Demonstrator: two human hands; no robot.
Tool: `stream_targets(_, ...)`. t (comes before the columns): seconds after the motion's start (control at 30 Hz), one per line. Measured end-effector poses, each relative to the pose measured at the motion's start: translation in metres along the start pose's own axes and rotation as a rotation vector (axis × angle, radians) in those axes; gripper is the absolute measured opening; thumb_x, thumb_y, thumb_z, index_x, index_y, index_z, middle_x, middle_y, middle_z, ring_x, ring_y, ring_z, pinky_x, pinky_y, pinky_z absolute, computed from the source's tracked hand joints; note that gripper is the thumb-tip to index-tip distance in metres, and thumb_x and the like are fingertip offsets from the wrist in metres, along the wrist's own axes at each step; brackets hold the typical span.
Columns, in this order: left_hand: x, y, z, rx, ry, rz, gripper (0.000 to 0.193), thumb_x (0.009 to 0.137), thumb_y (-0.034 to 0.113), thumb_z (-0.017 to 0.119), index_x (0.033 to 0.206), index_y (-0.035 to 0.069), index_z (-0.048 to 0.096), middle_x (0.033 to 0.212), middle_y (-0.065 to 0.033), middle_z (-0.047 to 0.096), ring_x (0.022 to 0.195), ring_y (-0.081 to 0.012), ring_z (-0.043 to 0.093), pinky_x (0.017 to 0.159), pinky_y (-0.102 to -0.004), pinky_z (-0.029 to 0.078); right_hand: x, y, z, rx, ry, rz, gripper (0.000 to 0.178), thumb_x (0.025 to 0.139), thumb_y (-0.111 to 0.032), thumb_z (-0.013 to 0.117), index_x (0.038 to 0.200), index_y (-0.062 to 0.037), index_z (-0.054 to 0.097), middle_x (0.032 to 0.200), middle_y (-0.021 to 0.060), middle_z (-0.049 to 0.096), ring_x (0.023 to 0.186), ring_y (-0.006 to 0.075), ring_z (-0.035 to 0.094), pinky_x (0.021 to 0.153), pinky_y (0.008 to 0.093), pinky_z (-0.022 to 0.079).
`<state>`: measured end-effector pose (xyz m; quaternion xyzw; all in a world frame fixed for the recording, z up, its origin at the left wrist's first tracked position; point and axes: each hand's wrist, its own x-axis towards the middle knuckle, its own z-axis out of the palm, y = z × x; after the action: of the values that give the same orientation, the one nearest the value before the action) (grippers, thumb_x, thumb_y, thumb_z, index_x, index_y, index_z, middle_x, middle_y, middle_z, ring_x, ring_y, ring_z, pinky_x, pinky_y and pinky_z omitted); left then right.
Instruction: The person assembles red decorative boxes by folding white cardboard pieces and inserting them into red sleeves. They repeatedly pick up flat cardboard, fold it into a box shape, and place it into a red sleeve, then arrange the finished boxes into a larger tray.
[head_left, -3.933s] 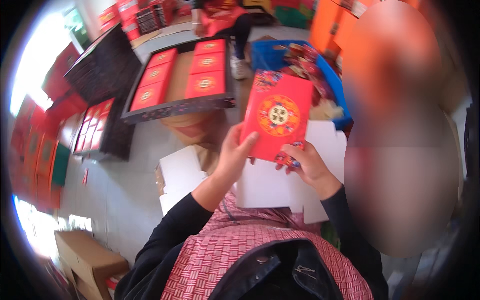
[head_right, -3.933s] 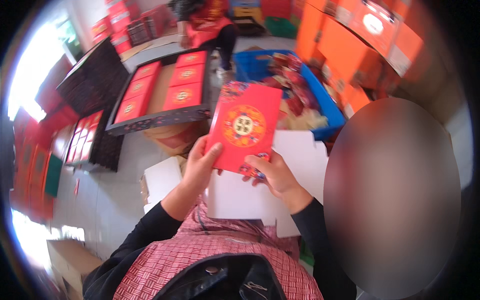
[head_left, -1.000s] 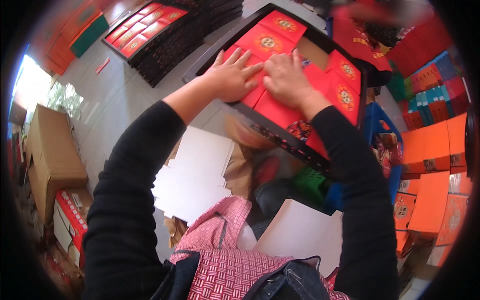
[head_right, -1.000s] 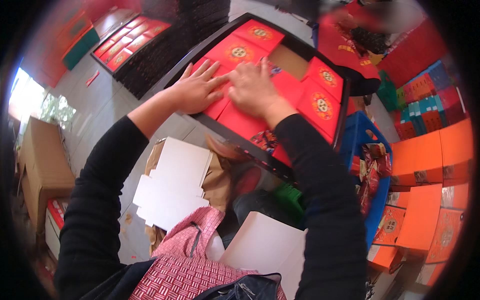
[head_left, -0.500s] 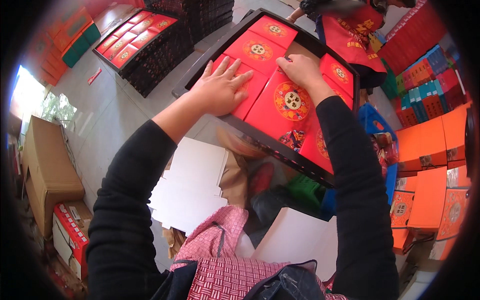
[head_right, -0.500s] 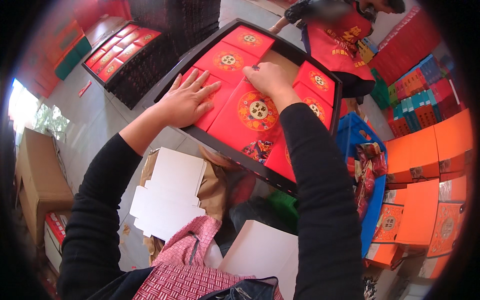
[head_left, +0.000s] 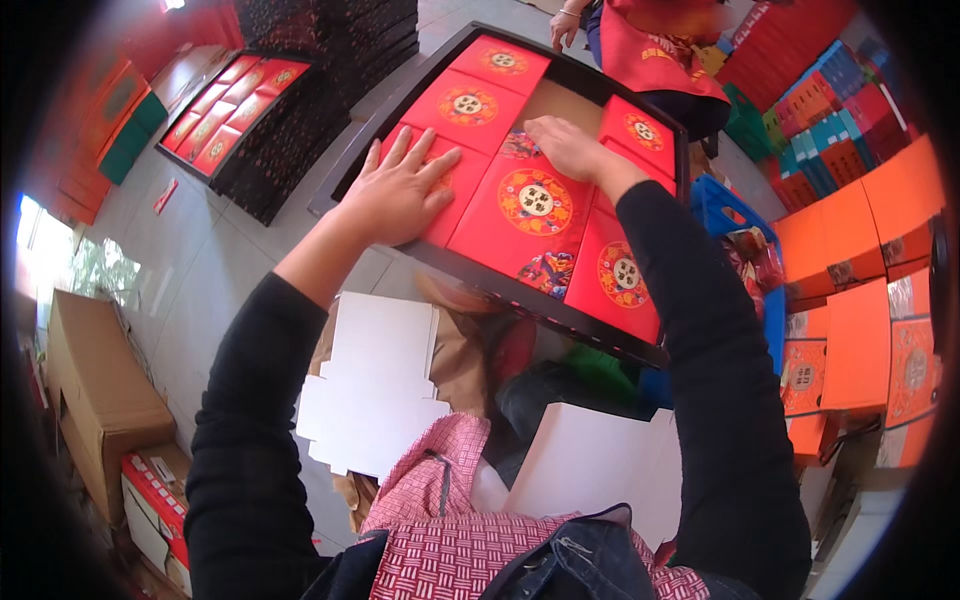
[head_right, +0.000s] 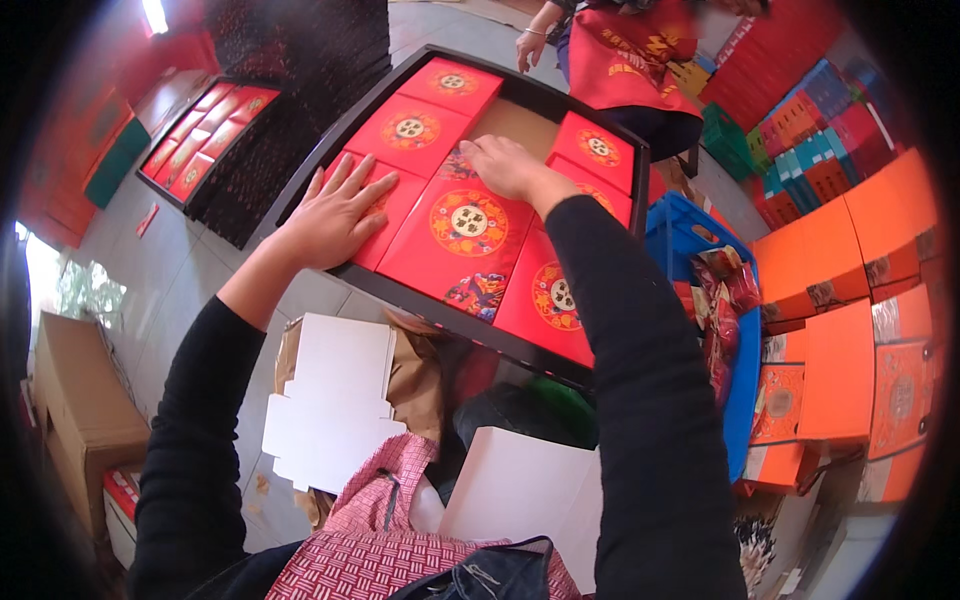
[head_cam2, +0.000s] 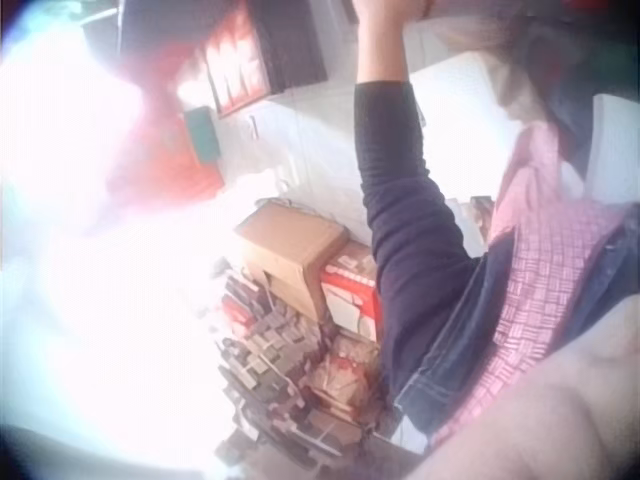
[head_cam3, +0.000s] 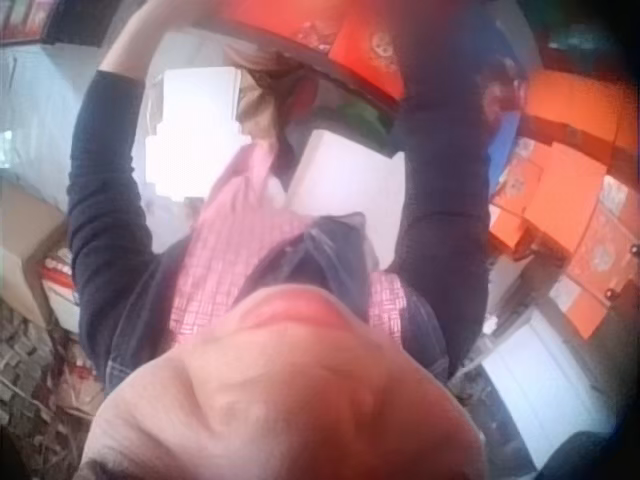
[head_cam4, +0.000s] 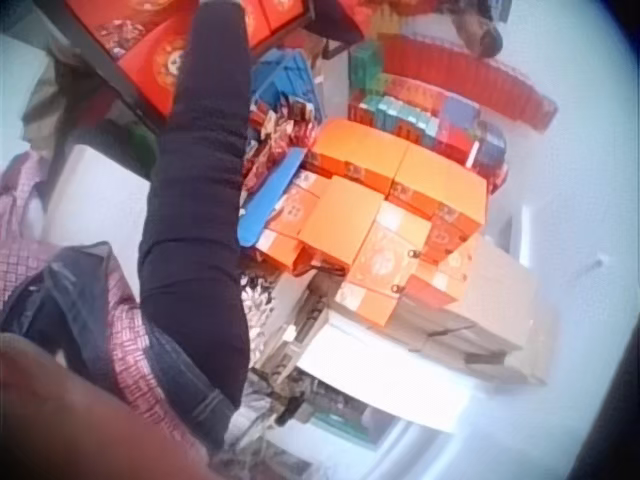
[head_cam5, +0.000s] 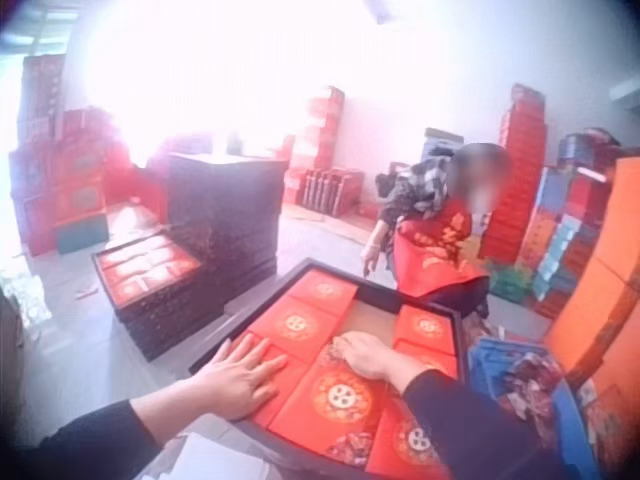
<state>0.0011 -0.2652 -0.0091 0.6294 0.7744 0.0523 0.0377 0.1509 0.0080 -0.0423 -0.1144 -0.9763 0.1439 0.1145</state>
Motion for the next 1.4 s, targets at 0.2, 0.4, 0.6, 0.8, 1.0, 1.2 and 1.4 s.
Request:
stream_targets(0.2, -0.006, 0.001, -0.005, 0.001, 0.002, -0.04, 0.056, 0.098, 0.046, 0.036, 0.149, 0.023, 0.03, 0.157, -0.0153, 0.017, 0.145, -0.0378, 0.009, 0.116, -0.0529, 0.007, -0.051, -0.08, -0.015, -0.217, 0.031, 0.269, 0.057, 0.099, -0.045, 0.041, 0.129, 0.003, 0.047, 0.132, 0.0229, 0.05, 0.125, 0.0379, 0.044, 0.104, 0.0457, 0.035)
stream_targets(0.4, -0.015, 0.03, 0.0, -0.157, 0.394, 0.119, 0.054, 0.096, 0.04, 0.046, 0.143, 0.013, 0.041, 0.151, -0.0171, 0.032, 0.143, -0.0326, 0.023, 0.115, -0.0513, 0.017, -0.128, -0.086, -0.113, 0.131, 0.68, 0.13, 0.043, 0.099, -0.034, 0.05, 0.123, 0.0013, 0.055, 0.124, 0.0182, 0.059, 0.114, 0.0328, 0.056, 0.096, 0.0377, 0.045)
stream_targets(0.6, -0.007, 0.091, 0.012, -0.03, 0.068, 0.245, 0.062, 0.094, 0.05, 0.047, 0.145, 0.016, 0.039, 0.154, -0.0112, 0.029, 0.143, -0.0329, 0.023, 0.112, -0.057, 0.019, -0.363, -0.151, -0.144, 0.435, 0.768, 0.724, 0.017, 0.09, -0.011, 0.062, 0.098, 0.0032, 0.066, 0.087, 0.0052, 0.067, 0.081, 0.0099, 0.06, 0.072, 0.0242, 0.048)
stream_targets(0.8, -0.055, 0.16, 0.006, -0.409, 0.418, 0.554, 0.026, 0.09, 0.009, 0.059, 0.114, 0.001, 0.062, 0.121, -0.0171, 0.062, 0.117, -0.0338, 0.056, 0.103, -0.0449, 0.041, -0.507, -0.293, -0.106, 0.389, 0.719, 1.083, 0.011, 0.085, -0.008, 0.066, 0.091, 0.0011, 0.066, 0.08, 0.0041, 0.063, 0.074, 0.0093, 0.058, 0.068, 0.0245, 0.047)
stream_targets(1.0, -0.181, 0.241, 0.04, -0.661, 0.312, 0.577, 0.055, 0.077, -0.003, 0.065, 0.13, 0.0, 0.051, 0.132, -0.0245, 0.052, 0.123, -0.0401, 0.051, 0.102, -0.0415, 0.041, -0.456, -0.385, -0.132, 1.138, 0.473, 0.161, 0.008, 0.089, -0.005, 0.062, 0.094, -0.0002, 0.067, 0.09, 0.0104, 0.065, 0.076, 0.0235, 0.063, 0.071, 0.0361, 0.052)
stream_targets(1.2, -0.234, 0.244, 0.07, -1.987, -0.286, -0.46, 0.028, 0.1, 0.021, 0.046, 0.119, 0.002, 0.055, 0.109, -0.0084, 0.061, 0.096, -0.0166, 0.058, 0.082, -0.0298, 0.049, -0.446, -0.381, -0.1, 0.741, 0.356, 0.266, 0.032, 0.082, -0.033, 0.067, 0.08, -0.0016, 0.062, 0.072, 0.0108, 0.059, 0.061, 0.0283, 0.06, 0.057, 0.0402, 0.047)
stream_targets(1.4, -0.258, 0.254, 0.046, -2.134, -0.38, -0.321, 0.058, 0.103, 0.043, 0.028, 0.126, -0.003, 0.054, 0.121, -0.0123, 0.06, 0.117, -0.0234, 0.05, 0.106, -0.0372, 0.034, -0.376, -0.366, -0.017, 0.272, 0.368, 0.858, 0.044, 0.082, -0.046, 0.069, 0.077, -0.0031, 0.063, 0.076, 0.0191, 0.064, 0.069, 0.0373, 0.063, 0.061, 0.0444, 0.05)
